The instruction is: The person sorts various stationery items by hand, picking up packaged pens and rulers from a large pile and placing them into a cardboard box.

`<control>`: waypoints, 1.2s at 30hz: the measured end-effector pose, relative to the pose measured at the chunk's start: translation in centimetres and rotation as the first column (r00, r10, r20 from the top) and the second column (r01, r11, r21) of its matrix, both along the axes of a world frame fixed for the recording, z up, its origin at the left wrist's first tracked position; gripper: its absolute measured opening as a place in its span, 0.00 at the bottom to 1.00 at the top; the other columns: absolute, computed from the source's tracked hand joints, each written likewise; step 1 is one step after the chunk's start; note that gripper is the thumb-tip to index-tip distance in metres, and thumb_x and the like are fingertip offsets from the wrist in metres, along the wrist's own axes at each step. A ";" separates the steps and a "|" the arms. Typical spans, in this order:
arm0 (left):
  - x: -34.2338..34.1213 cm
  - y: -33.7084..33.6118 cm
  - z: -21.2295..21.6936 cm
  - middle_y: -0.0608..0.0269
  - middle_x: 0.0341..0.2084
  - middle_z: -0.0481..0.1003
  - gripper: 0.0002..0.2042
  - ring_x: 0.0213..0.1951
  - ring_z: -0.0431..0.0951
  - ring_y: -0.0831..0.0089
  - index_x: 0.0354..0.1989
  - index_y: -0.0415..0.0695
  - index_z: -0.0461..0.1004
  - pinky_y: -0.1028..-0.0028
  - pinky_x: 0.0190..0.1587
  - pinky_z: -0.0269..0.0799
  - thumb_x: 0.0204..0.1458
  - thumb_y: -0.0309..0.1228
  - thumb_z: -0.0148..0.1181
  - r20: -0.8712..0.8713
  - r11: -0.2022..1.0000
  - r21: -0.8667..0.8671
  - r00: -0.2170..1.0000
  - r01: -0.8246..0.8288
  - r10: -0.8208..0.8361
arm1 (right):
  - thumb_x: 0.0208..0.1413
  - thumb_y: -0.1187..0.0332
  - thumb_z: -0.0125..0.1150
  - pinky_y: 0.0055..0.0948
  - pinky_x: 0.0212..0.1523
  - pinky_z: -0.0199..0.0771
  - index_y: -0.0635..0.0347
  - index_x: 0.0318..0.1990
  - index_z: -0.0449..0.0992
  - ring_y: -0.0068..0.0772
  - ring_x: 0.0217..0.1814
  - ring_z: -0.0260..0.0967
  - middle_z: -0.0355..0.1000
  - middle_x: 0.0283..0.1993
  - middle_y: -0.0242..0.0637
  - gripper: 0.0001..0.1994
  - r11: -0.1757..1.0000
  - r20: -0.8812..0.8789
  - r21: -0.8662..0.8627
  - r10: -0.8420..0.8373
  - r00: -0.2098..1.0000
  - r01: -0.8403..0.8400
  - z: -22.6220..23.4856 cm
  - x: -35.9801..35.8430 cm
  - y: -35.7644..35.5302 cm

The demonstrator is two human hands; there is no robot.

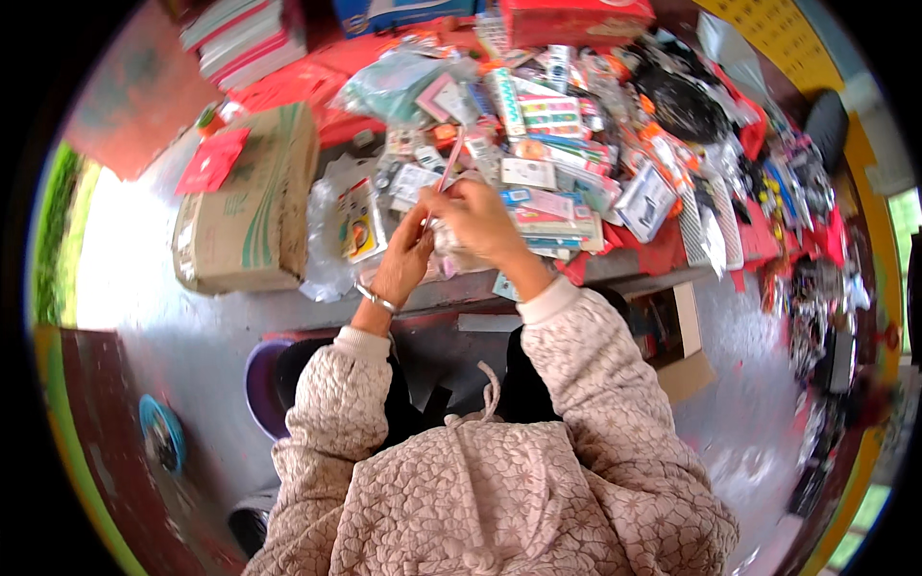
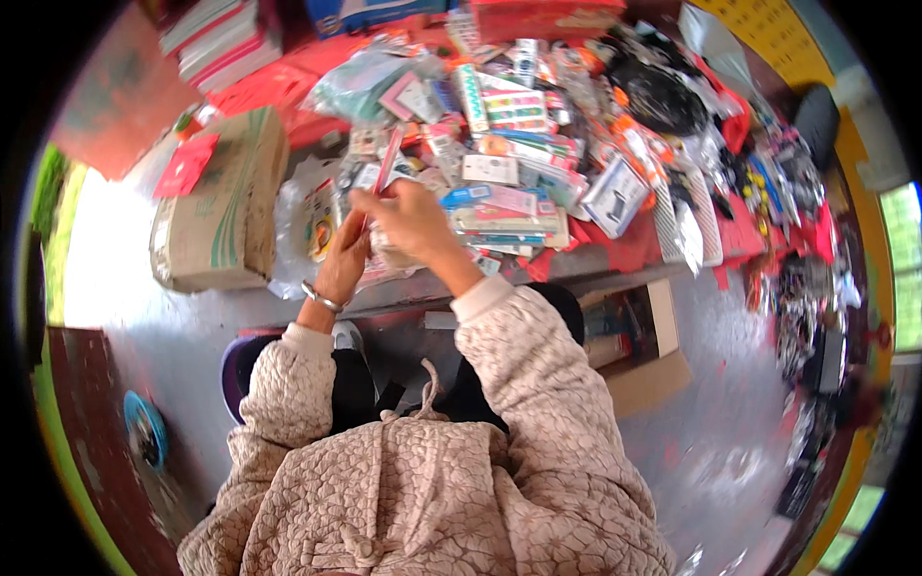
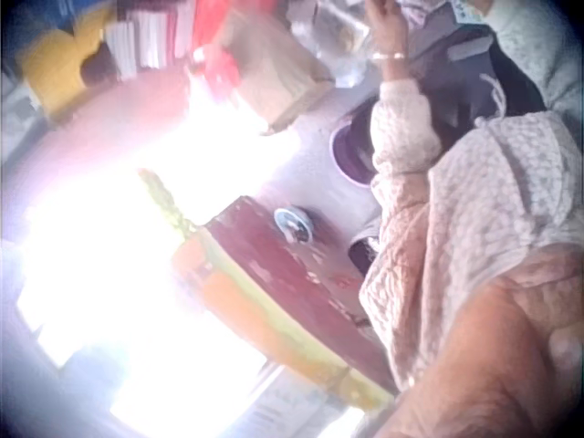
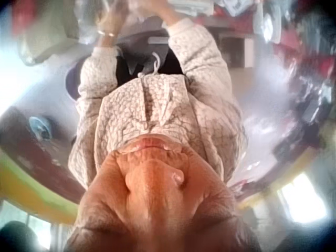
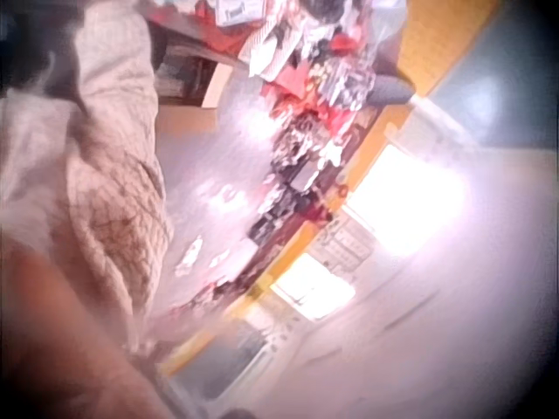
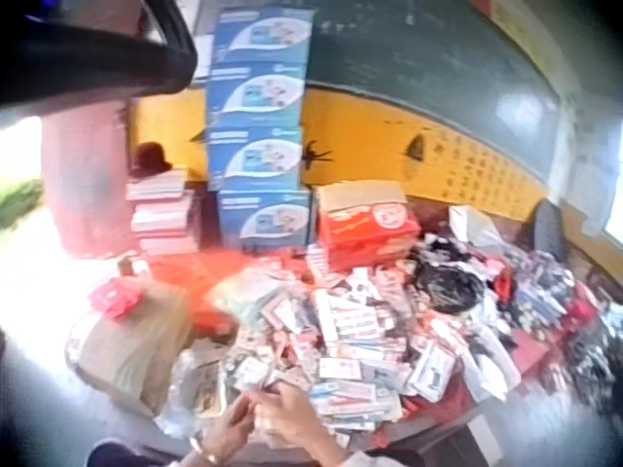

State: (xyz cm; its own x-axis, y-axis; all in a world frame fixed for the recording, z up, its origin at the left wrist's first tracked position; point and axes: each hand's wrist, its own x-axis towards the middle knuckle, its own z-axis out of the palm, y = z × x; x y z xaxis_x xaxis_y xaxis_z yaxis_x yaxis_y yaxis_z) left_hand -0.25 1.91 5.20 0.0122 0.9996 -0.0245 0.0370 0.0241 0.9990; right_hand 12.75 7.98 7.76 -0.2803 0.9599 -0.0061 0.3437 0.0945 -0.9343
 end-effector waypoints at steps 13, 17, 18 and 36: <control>3.4 -3.5 -1.2 0.49 0.39 0.68 0.33 0.36 0.70 0.58 0.60 0.45 0.53 0.68 0.39 0.67 0.40 0.13 0.41 -0.481 0.975 0.207 0.877 0.083 0.027 | 0.47 0.69 0.56 0.20 0.24 0.63 0.60 0.26 0.73 0.18 0.25 0.64 0.68 0.24 0.28 0.05 0.967 -0.644 -0.255 -0.153 0.750 -0.023 -2.0 3.1 -0.3; 4.0 -5.2 -0.4 0.60 0.43 0.66 0.37 0.39 0.69 0.75 0.64 0.53 0.44 0.73 0.39 0.67 0.43 0.13 0.42 0.334 0.999 -0.011 0.942 0.048 -0.041 | 0.50 0.65 0.57 0.25 0.28 0.63 0.66 0.28 0.72 0.21 0.25 0.62 0.67 0.22 0.30 0.10 0.999 -0.434 -0.025 -0.050 0.900 0.043 3.0 3.3 -2.4; 3.9 -6.0 0.2 0.60 0.44 0.65 0.36 0.41 0.69 0.75 0.64 0.53 0.45 0.73 0.41 0.67 0.43 0.14 0.42 0.478 1.000 -0.024 0.878 0.018 -0.004 | 0.50 0.65 0.57 0.26 0.29 0.63 0.66 0.29 0.71 0.22 0.25 0.63 0.67 0.22 0.32 0.11 0.974 -0.368 0.207 -0.012 0.930 0.094 4.8 3.0 -3.7; 1.6 -13.4 5.4 0.58 0.36 0.73 0.21 0.43 0.72 0.67 0.50 0.45 0.64 0.71 0.49 0.66 0.44 0.28 0.55 -0.244 0.860 0.429 0.952 0.275 -0.183 | 0.52 0.67 0.54 0.28 0.34 0.67 0.66 0.34 0.71 0.29 0.31 0.69 0.72 0.29 0.39 0.09 0.880 -0.250 0.457 -0.012 0.968 0.129 4.6 2.3 -9.8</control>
State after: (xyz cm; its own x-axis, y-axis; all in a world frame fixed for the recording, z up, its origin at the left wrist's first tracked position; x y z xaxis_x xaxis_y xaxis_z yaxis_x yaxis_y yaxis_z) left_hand 1.31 -11.46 10.56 0.2834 0.8693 0.4050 0.1734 -0.4618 0.8699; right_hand 15.10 -1.78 12.40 -0.1485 0.8511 0.5036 0.1442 0.5224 -0.8404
